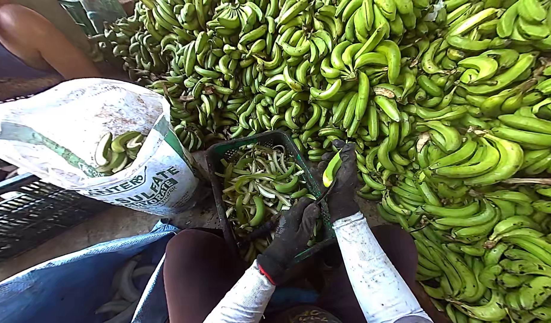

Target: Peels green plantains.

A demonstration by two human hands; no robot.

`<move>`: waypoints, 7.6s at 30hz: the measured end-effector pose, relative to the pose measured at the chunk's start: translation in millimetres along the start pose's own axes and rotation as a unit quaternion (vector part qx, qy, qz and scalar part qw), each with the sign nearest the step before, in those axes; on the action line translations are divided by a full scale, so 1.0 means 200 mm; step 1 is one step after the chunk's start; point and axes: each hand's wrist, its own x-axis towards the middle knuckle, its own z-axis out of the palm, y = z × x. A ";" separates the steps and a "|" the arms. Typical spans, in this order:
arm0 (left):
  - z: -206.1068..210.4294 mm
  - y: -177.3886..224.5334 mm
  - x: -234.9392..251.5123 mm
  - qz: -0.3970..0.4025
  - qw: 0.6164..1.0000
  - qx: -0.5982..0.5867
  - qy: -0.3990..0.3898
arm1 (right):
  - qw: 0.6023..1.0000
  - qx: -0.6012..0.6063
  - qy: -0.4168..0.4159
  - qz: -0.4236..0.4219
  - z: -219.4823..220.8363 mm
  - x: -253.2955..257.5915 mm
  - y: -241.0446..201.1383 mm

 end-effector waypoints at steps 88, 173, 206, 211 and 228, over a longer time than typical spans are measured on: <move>-0.67 -0.08 0.12 -0.123 0.963 -0.111 0.211 | 0.878 -0.368 -0.223 0.208 0.20 0.07 0.68; -0.08 0.01 -0.03 0.015 1.000 0.014 0.022 | 1.000 -0.014 -0.020 -0.005 0.06 -0.03 0.02; -0.14 -0.23 0.00 -0.053 0.981 0.176 -0.067 | 0.971 0.106 -0.123 0.174 -0.05 -0.09 0.28; -0.16 -0.27 0.02 -0.090 0.970 0.201 -0.104 | 0.953 0.128 -0.187 0.202 -0.15 -0.16 0.34; -0.67 -0.22 0.18 -0.333 0.867 0.370 -0.011 | 0.643 -0.240 -0.508 0.521 -0.12 -0.25 0.15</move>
